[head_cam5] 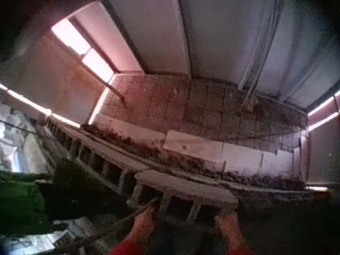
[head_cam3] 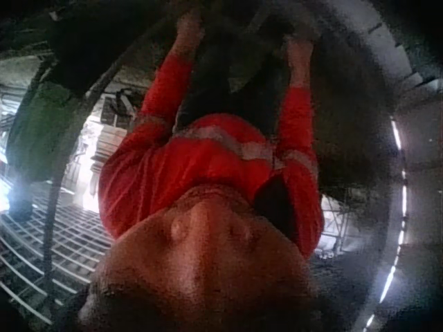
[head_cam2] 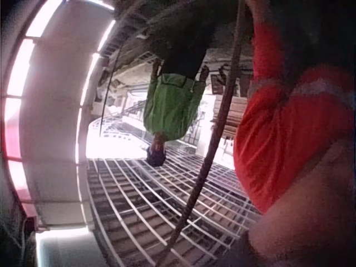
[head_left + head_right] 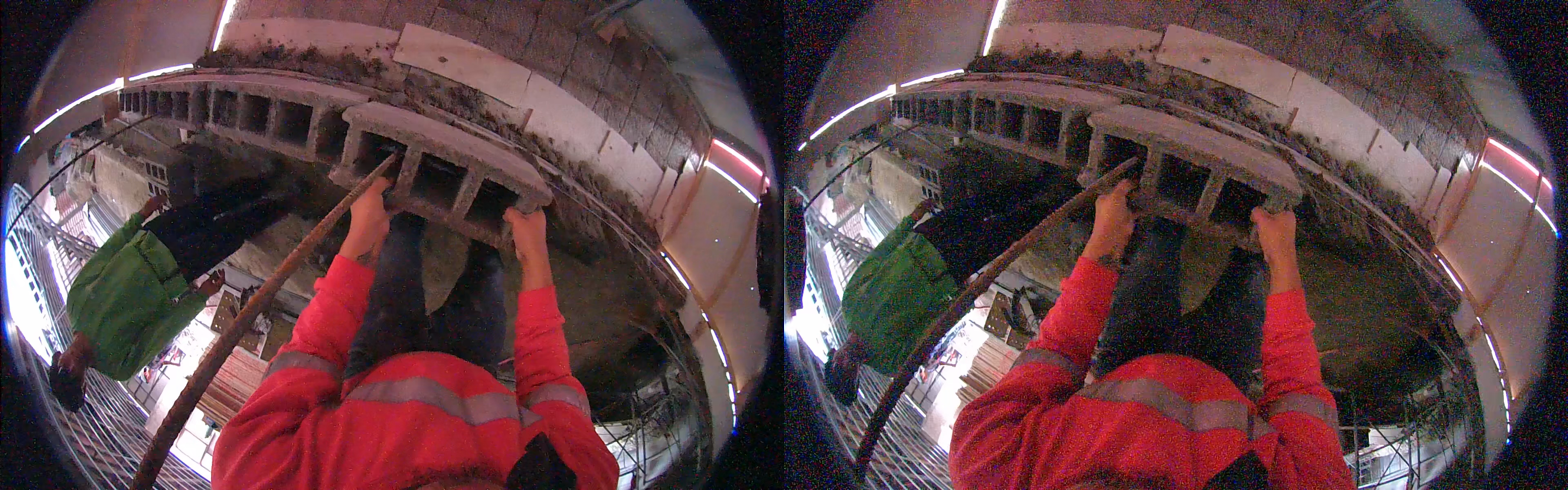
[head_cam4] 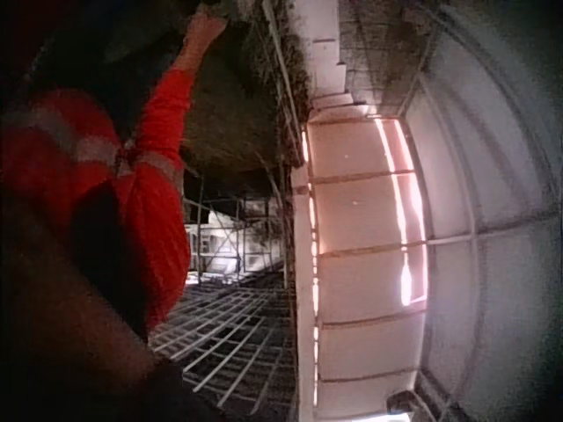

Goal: The person spreads mortar on the ground with a trowel, then picks up concrete blocks and places them onto a partially built wall. They repeatedly align and adjust the blocks by hand to fit them into the wall structure.

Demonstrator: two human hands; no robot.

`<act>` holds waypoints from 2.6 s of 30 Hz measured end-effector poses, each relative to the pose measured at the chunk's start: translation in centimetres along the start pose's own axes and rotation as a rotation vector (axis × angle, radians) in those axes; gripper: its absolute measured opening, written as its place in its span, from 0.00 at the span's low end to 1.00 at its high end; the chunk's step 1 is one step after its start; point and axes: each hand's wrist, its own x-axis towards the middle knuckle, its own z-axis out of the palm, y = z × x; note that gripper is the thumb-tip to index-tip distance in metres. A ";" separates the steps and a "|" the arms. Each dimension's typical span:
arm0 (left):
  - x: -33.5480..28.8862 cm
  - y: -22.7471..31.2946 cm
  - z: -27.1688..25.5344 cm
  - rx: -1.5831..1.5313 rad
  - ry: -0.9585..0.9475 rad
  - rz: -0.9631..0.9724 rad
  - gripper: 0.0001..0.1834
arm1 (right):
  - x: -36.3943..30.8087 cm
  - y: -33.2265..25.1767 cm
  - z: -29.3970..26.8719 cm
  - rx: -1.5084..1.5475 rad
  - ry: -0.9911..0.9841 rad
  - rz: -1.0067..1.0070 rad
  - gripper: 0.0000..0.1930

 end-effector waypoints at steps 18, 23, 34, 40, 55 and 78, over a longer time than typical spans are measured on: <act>-0.2 2.6 1.9 0.293 0.022 -0.054 0.16 | 0.8 -1.9 -0.9 0.136 -0.058 0.068 0.07; -1.5 3.7 2.1 0.064 0.069 -0.200 0.13 | 0.5 -3.7 -0.5 0.010 -0.064 0.163 0.07; -1.5 2.1 0.7 0.603 -0.108 0.164 0.15 | 0.7 -2.4 -0.7 0.177 -0.056 0.119 0.08; -1.5 2.8 2.9 -0.037 0.145 -0.174 0.12 | 1.4 -2.5 -0.9 0.069 -0.055 0.130 0.09; 0.8 0.6 1.7 -0.084 0.143 -0.083 0.12 | 1.9 -2.6 0.1 0.060 -0.059 0.095 0.08; -3.8 -4.8 6.5 0.690 0.926 0.866 0.38 | 5.3 1.0 -2.3 -0.193 -0.280 -0.032 0.17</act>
